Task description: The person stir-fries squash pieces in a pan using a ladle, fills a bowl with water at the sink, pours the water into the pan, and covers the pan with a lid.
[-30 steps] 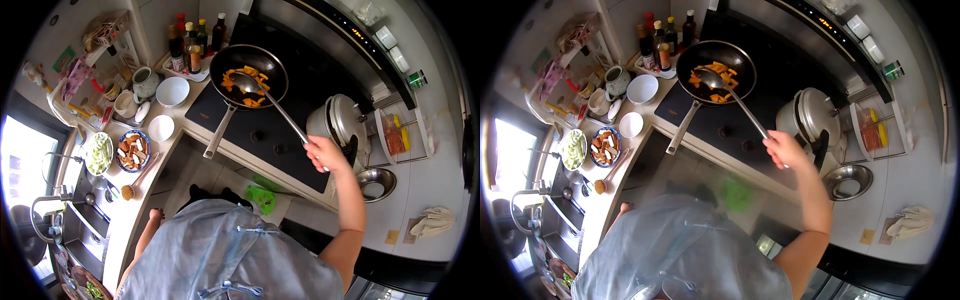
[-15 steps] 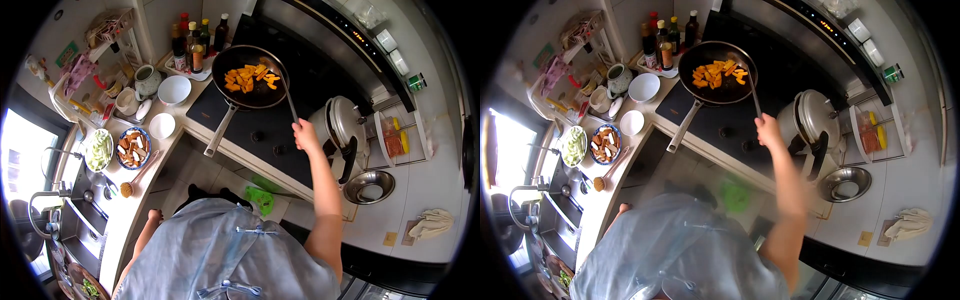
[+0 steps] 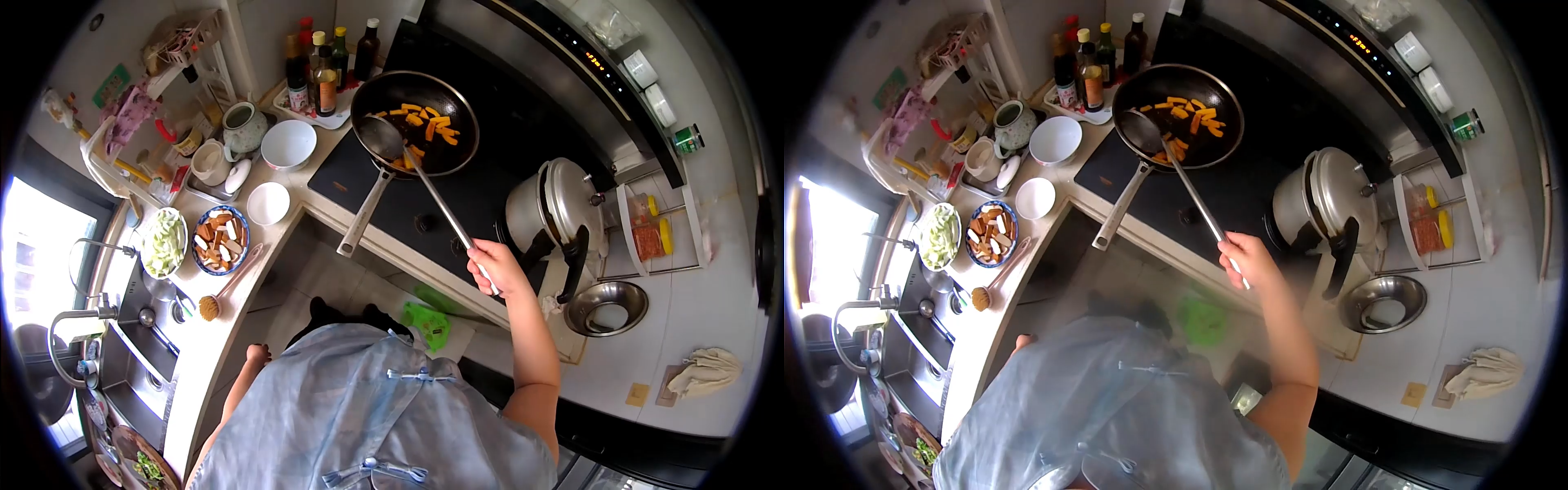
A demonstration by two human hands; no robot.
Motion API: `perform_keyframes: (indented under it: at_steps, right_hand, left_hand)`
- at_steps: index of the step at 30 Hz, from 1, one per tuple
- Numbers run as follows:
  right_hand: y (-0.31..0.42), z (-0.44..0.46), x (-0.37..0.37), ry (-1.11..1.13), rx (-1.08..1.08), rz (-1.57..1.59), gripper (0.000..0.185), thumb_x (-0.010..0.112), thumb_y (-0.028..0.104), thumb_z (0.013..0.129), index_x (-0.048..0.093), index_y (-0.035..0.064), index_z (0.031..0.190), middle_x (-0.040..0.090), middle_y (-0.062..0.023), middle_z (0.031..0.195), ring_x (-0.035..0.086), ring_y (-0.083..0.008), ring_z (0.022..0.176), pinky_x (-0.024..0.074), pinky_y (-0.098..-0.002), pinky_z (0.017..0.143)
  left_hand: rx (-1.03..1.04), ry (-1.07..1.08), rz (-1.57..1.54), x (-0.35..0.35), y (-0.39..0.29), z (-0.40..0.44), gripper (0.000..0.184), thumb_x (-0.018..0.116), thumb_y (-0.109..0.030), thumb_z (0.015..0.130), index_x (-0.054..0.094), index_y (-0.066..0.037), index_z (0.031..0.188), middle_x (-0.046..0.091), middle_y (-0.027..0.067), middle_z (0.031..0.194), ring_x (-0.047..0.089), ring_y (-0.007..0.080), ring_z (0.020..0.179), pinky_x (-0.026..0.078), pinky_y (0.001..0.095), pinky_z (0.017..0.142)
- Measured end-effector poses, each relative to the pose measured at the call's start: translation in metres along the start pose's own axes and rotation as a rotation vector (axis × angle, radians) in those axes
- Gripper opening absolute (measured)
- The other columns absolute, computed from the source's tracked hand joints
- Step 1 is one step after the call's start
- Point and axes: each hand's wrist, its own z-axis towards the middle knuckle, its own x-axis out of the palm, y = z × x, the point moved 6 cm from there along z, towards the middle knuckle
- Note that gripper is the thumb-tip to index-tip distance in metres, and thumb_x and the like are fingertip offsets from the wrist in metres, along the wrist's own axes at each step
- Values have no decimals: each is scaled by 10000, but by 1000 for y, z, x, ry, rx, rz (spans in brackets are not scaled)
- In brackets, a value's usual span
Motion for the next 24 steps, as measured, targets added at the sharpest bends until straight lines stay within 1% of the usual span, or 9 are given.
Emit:
perform_keyframes:
  at_steps: [1, 4, 10, 13, 16, 18, 19, 22, 24]
  right_hand:
    - [-9, 2, -2, 5, 22, 34, 142, 456, 141, 903, 474, 36, 808, 448, -5, 581, 373, -71, 352, 310, -246, 296]
    - [-17, 17, -13, -146, 8, -20, 97, 455, 133, 906, 504, 50, 891, 442, 0, 579, 352, -53, 346, 290, -211, 291]
    - [-6, 54, -22, -466, -183, -120, 111, 479, 166, 899, 504, 59, 906, 407, 9, 531, 374, -80, 327, 303, -243, 274]
    - [-16, 71, -14, -546, -149, -148, 105, 468, 161, 902, 488, 60, 881, 403, 5, 527, 381, -86, 324, 314, -256, 270]
    - [-22, 65, 0, -382, -99, -10, 120, 473, 156, 901, 484, 62, 827, 417, 6, 533, 365, -79, 323, 305, -235, 275]
    - [-16, 49, -2, -316, -75, 137, 127, 474, 157, 900, 483, 63, 815, 424, 7, 535, 365, -75, 328, 298, -226, 277]
    - [-20, 49, -8, -331, -95, 116, 121, 473, 155, 896, 514, 48, 856, 425, -11, 535, 389, -98, 333, 309, -268, 273]
    - [-6, 56, -15, -477, -224, -66, 115, 470, 152, 896, 496, 59, 832, 428, -6, 540, 383, -98, 335, 306, -263, 274]
    - [-1, 66, -16, -515, -205, -15, 121, 470, 157, 897, 483, 67, 817, 427, 4, 545, 390, -89, 357, 322, -251, 293]
  left_hand:
    - [4, -14, 0, 4, 4, 4, 353, 495, -247, 802, 565, -47, 1084, 557, 158, 1142, 519, 318, 1067, 450, 375, 824]
    - [-337, 160, -744, 51, 46, 42, 242, 476, -92, 838, 533, 38, 1033, 618, 222, 838, 617, 346, 658, 513, 403, 541]
    - [207, -35, 260, 5, 15, 52, 363, 460, -279, 829, 571, -45, 1084, 542, 143, 1176, 514, 316, 1077, 456, 369, 836]
    - [341, -56, 485, 5, 3, 44, 359, 460, -273, 829, 569, -41, 1081, 544, 147, 1165, 518, 316, 1064, 459, 370, 826]
    - [48, 4, 66, 8, 18, 40, 355, 460, -266, 830, 567, -37, 1079, 547, 150, 1155, 522, 317, 1050, 461, 371, 817]
    - [-34, 6, -65, 11, 23, 36, 352, 460, -262, 830, 566, -34, 1077, 548, 153, 1148, 525, 317, 1041, 463, 372, 810]
    - [-56, 11, -101, 12, 24, 35, 351, 460, -259, 830, 565, -33, 1076, 549, 154, 1144, 526, 317, 1037, 464, 372, 807]
    - [-95, 21, -169, 14, 29, 33, 346, 460, -253, 831, 564, -29, 1074, 552, 157, 1134, 530, 318, 1023, 466, 373, 797]
    - [-111, 23, -202, 14, 30, 33, 344, 460, -248, 831, 563, -26, 1072, 553, 160, 1127, 533, 318, 1014, 468, 373, 791]
